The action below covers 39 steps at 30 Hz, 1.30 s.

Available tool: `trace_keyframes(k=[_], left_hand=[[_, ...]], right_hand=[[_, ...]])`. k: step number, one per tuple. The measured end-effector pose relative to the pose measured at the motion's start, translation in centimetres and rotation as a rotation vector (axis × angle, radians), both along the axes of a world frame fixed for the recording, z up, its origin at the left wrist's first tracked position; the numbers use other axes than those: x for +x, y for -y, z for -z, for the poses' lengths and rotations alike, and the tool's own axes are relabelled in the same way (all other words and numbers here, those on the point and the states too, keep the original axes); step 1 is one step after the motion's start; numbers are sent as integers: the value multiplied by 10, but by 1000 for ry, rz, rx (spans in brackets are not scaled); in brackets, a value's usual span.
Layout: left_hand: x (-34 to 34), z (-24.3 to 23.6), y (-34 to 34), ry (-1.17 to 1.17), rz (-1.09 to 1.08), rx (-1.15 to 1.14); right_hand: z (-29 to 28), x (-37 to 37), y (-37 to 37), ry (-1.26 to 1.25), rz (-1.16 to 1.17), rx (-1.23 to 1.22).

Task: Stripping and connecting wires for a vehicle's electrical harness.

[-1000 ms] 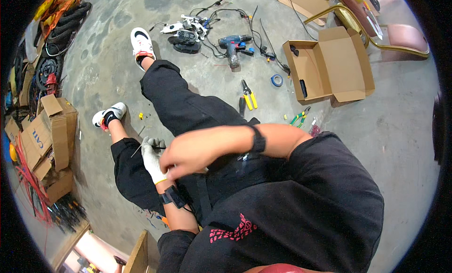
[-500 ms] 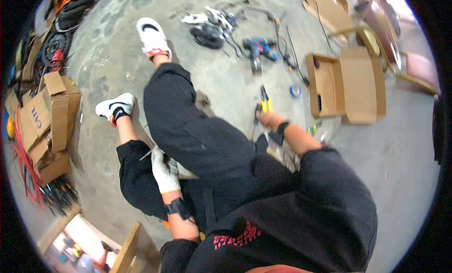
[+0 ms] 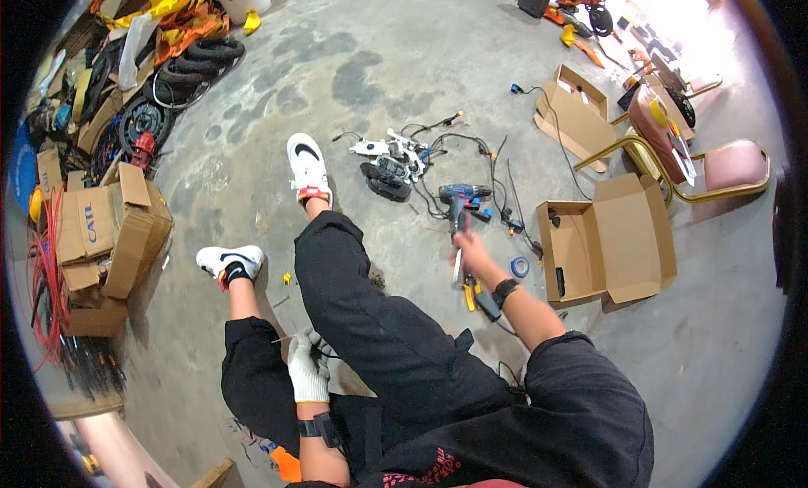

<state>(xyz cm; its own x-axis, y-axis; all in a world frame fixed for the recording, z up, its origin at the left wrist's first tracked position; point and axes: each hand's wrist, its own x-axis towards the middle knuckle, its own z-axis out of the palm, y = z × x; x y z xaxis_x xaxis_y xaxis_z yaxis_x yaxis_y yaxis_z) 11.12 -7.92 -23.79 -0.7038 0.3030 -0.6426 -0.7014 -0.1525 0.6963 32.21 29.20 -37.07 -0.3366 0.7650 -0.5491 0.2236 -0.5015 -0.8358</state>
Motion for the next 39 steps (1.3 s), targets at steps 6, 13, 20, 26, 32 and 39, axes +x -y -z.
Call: trace_keyframes(k=[6,13,20,26,32,39], left_hand=[[1,7,0,-34,45,47],[4,0,-6,-42,73,-30],[8,-5,-1,-53,134,-11],[7,-8,-3,-6,111,-41],[11,-15,0,-21,106,-6],[4,-24,-13,-98,102,-85]], right_hand=[[-85,45,-85,-388,227,128],[26,102,5,108,111,-412],[52,103,64,35,-64,-603],[11,78,85,79,-237,-629],[-128,43,-65,600,-913,651],[-80,37,-34,514,-394,-104]])
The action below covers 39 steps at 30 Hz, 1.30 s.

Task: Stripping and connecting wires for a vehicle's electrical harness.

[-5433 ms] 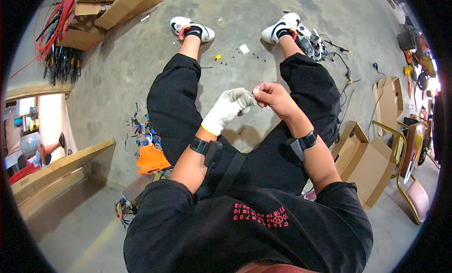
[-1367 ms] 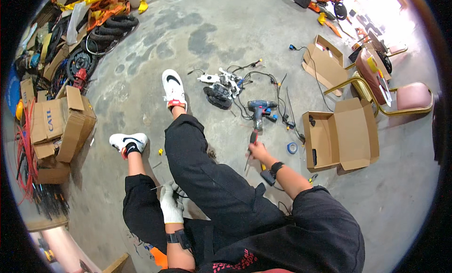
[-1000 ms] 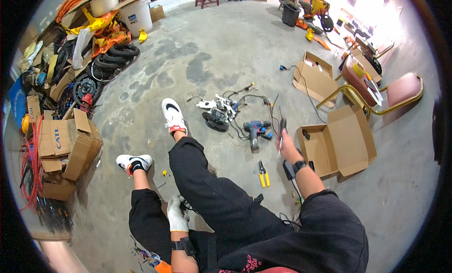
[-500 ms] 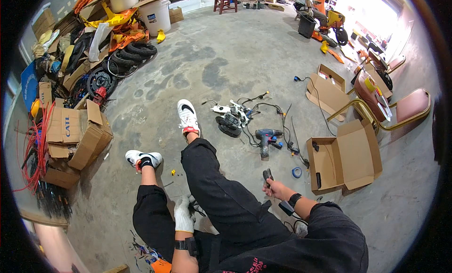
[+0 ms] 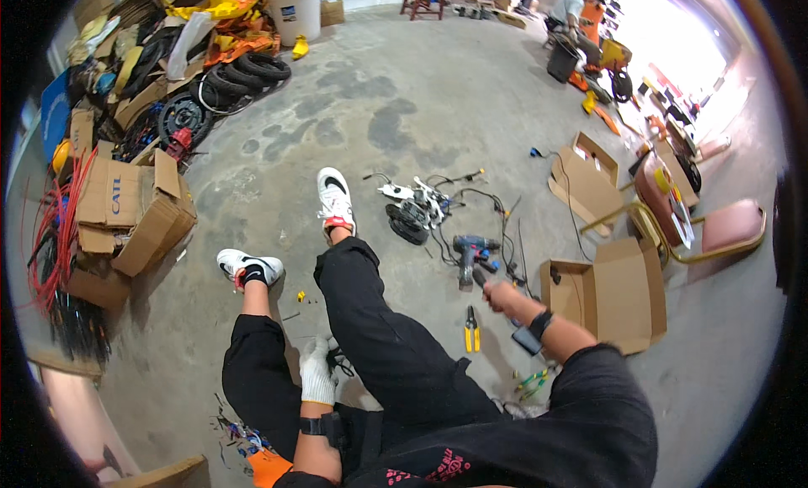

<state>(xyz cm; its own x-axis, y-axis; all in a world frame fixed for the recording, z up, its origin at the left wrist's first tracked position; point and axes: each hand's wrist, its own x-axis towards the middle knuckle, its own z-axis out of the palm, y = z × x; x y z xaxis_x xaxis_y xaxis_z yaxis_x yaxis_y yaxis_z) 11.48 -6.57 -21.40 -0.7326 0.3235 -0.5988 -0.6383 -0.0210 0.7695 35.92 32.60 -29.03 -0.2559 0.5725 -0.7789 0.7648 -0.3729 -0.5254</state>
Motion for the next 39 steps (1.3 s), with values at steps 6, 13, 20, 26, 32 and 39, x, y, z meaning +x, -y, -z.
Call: trace_keyframes(k=[6,13,20,26,32,39], left_hand=[[-1,14,7,199,-37,-51],[-7,15,-4,89,-25,24],[-5,9,-8,106,-11,-6],[-7,11,-2,90,34,-72],[-7,17,-2,84,-63,-58],[-9,18,-3,60,21,-24]], right_hand=[[51,23,57,152,-207,-636],[10,-14,-55,-210,-128,228],[62,5,-50,-359,311,-46],[127,64,63,-1,-33,-421],[110,99,147,213,157,-654],[55,51,32,-180,123,-327]])
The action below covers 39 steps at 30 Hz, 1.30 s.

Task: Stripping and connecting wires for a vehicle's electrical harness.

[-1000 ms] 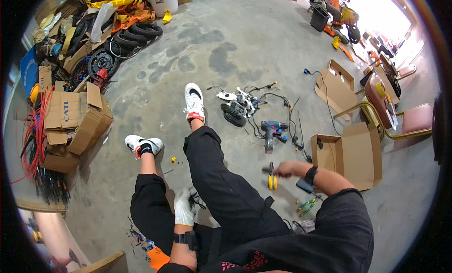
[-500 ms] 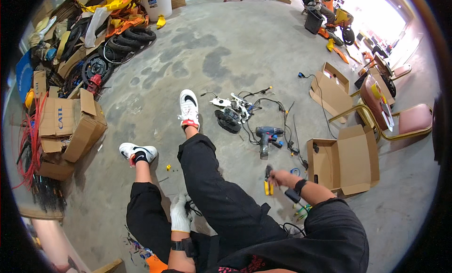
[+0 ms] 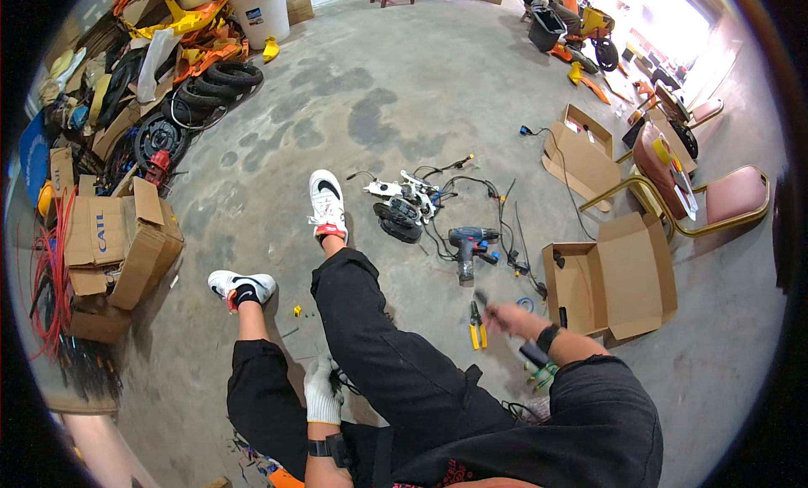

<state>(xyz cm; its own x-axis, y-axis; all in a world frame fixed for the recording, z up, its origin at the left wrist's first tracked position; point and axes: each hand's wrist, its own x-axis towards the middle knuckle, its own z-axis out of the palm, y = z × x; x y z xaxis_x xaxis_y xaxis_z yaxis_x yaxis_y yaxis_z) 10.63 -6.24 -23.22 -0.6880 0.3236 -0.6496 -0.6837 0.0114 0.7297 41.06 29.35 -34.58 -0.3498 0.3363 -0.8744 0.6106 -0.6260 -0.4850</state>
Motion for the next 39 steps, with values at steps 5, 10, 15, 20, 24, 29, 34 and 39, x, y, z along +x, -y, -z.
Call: trace_keyframes(k=[5,10,15,20,24,29,34,39], left_hand=[[2,1,3,-26,19,-59],[4,7,3,-6,-25,-35],[3,1,3,22,6,-26],[5,-8,2,36,29,-89],[7,-6,0,20,2,-55],[5,-5,2,-5,29,-8],[9,-6,5,4,-4,-48],[5,-3,12,2,-8,-60]], right_hand=[[-85,-37,-111,-395,451,303],[-66,-26,-111,-426,533,269],[16,12,-9,-11,350,-327],[22,15,35,-42,155,-465],[-12,-10,-3,-192,224,-51],[-9,-6,-7,-223,387,67],[49,49,74,-131,248,-669],[29,52,106,-28,275,-1030]])
